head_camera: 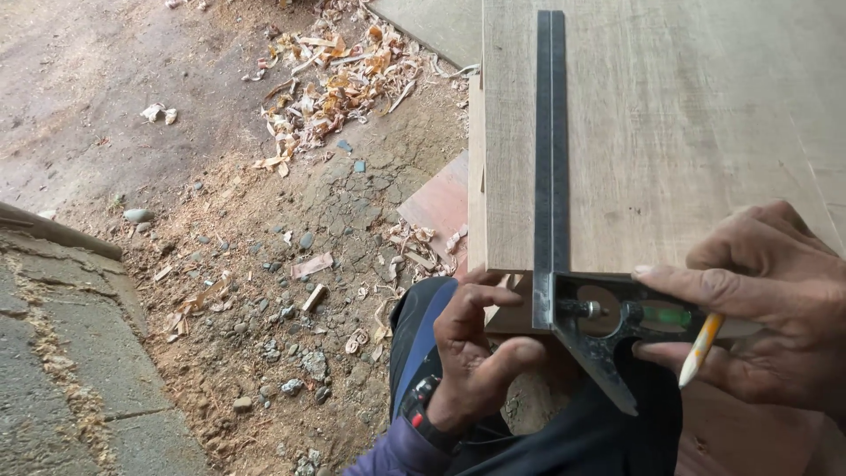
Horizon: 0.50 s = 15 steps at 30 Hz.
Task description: The person assembles a small wooden cabinet on the ground of a workshop. They hammer nails into the frame, reposition and flip the cabinet, fetch nails from a toolbox, then use a combination square and pencil to measure and mark the wood panels.
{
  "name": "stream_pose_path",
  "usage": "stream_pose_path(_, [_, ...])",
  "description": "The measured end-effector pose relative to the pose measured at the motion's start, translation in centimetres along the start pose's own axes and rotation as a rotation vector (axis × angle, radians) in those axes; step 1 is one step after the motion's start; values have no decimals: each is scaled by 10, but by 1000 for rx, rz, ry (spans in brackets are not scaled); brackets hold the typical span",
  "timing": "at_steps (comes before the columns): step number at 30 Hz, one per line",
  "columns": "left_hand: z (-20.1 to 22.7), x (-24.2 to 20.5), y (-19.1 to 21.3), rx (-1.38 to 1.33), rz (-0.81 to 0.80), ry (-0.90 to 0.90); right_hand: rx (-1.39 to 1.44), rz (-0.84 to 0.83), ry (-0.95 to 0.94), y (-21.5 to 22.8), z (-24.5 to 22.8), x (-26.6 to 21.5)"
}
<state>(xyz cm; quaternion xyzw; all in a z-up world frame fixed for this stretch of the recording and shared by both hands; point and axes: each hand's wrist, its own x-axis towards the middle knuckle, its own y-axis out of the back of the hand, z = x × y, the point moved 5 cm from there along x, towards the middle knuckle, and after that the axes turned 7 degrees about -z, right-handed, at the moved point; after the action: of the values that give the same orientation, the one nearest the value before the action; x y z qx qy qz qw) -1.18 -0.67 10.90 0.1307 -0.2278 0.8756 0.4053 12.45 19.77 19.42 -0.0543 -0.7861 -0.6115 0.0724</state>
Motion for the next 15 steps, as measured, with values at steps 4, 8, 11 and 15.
stream_pose_path(4, [5, -19, -7, 85, 160, -17, 11, 20, 21, 1, -1, 0])
stream_pose_path(8, [6, -21, -29, -317, 54, 215, -11, 38, 10, 2, -5, 6])
stream_pose_path(11, [13, -8, -45, -548, -78, 312, -26, 31, 11, 0, -4, 6])
stream_pose_path(15, [12, 1, -52, -562, -104, 375, -35, 22, 10, 4, -9, 9])
